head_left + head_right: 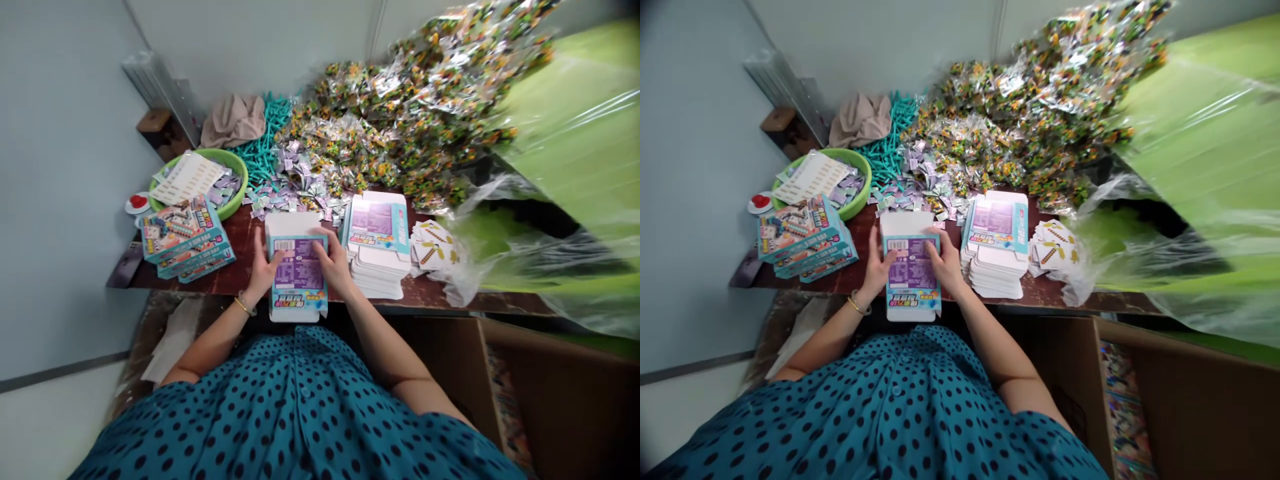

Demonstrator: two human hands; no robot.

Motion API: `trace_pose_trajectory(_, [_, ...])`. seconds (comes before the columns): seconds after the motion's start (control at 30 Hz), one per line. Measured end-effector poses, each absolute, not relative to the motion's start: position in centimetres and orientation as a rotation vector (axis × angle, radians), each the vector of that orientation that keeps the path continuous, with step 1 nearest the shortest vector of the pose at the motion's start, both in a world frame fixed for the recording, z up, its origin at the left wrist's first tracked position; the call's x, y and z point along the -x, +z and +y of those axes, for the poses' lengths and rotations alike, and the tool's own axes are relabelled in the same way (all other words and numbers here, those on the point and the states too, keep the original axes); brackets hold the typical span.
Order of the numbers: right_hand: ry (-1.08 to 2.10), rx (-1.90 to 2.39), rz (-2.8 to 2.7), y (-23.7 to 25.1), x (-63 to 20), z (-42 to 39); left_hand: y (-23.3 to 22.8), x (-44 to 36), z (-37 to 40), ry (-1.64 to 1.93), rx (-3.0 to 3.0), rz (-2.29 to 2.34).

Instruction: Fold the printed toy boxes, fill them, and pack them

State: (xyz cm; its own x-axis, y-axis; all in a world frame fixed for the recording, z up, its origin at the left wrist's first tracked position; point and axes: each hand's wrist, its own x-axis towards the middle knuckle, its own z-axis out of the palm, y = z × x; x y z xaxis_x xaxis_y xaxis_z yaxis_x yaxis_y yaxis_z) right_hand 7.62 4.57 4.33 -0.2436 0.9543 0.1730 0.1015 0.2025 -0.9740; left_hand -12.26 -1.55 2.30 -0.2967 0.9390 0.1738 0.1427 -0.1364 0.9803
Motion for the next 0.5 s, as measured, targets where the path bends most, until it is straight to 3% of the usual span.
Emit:
trace_pose_trajectory(0.2, [1.567,1.148,-1.851,-0.4,-5.7,3.3,0.9,15.0,-5.7,1.401,-1.273,1.731])
trace_pose_trajectory(0.33, [1.892,0.943,-1.972,-2.1,-5.8,2.6,-0.3,14.8,-8.9,1.427,-1.012,1.723])
trace_pose_trajectory(0.4, [1.816,0.852,-1.975,-1.9,-5.5,3.6,-0.4,14.2,-9.2,1.541,-0.809,1.658])
trace_pose_trajectory(0.5, [1.440,0.872,-2.055,-1.0,-4.2,6.0,0.1,13.7,-8.6,1.649,-0.557,1.503])
